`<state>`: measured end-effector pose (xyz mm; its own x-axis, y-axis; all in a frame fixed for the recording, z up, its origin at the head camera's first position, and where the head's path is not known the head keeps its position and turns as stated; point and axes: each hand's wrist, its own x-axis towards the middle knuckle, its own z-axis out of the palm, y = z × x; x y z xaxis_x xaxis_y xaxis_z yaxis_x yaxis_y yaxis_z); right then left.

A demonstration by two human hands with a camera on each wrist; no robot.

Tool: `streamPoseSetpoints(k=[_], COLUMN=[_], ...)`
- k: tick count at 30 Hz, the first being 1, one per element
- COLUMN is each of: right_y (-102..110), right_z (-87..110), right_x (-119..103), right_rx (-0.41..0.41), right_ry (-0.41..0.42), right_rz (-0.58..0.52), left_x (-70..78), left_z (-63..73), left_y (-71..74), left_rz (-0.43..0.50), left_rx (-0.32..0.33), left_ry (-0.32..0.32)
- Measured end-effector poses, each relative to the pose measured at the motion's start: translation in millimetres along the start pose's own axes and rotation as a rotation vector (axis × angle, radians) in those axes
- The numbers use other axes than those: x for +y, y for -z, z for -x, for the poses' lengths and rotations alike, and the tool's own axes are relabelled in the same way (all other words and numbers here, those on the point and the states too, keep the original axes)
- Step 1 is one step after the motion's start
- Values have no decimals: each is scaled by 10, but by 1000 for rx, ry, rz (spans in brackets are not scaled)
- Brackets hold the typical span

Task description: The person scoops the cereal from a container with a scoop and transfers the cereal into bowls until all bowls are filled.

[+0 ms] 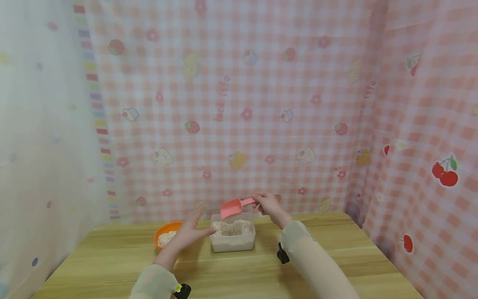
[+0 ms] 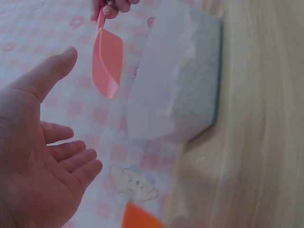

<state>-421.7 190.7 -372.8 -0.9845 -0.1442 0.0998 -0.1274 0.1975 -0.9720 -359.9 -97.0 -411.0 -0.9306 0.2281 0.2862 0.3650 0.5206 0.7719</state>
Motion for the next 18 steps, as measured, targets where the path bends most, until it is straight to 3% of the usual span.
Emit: streamPoseSetpoints(k=[14, 18], right_y=[262, 300], right_z=[23, 43], right_x=[115, 95], right_rx=[-65, -77], right_ry=[52, 53], right_rz=[134, 187], left_x=[-114, -166], left_z=[-105, -113], left_y=[-321, -382], left_rz=[23, 42], left_rx=[-106, -108], left_ry=[73, 75])
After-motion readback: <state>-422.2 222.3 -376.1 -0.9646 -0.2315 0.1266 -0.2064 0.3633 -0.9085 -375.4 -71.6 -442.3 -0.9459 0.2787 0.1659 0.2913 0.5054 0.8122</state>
